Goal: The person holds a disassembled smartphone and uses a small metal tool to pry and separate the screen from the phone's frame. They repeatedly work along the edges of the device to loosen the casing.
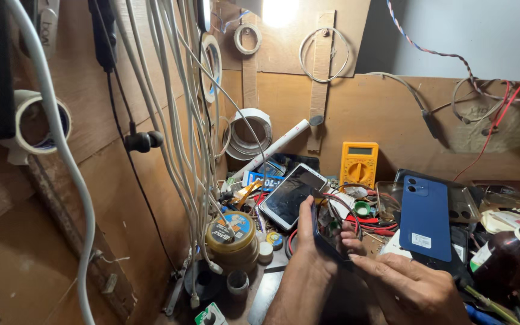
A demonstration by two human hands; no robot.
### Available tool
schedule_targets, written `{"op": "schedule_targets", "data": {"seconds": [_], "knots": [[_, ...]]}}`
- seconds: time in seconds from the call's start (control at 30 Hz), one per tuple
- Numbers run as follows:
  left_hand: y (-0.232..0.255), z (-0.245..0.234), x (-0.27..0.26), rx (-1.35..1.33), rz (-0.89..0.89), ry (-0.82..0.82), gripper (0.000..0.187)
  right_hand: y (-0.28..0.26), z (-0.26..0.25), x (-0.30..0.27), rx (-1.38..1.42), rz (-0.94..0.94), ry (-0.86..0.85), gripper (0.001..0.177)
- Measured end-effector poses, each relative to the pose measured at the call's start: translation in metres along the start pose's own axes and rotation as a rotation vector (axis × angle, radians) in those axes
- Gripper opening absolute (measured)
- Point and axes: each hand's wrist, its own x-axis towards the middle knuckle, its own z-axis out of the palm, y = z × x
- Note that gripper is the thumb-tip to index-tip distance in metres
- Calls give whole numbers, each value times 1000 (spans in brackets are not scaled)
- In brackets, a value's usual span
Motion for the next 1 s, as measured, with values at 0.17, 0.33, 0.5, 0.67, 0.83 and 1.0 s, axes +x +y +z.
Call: {"op": "schedule_targets", "data": {"seconds": [0.17,0.33,0.5,0.67,0.83,1.0], "knots": [[-3,7,-6,-32,27,16,78,-3,-1,2,-6,-43,98,40],[-7,26,-21,-3,4,12,82,-1,7,-8,386,363,115,31],[-7,43,-33,153,101,122,52,13,4,-17,235,678,-55,37],[-6,55,-32,-8,83,-88,34,22,-8,-6,145,264,341,27],[-8,66,-33,93,91,-74,35,48,-18,4,67,57,293,25],[-8,67,-35,240,75,-65,34,66,-6,-22,223,162,171,31]]}}
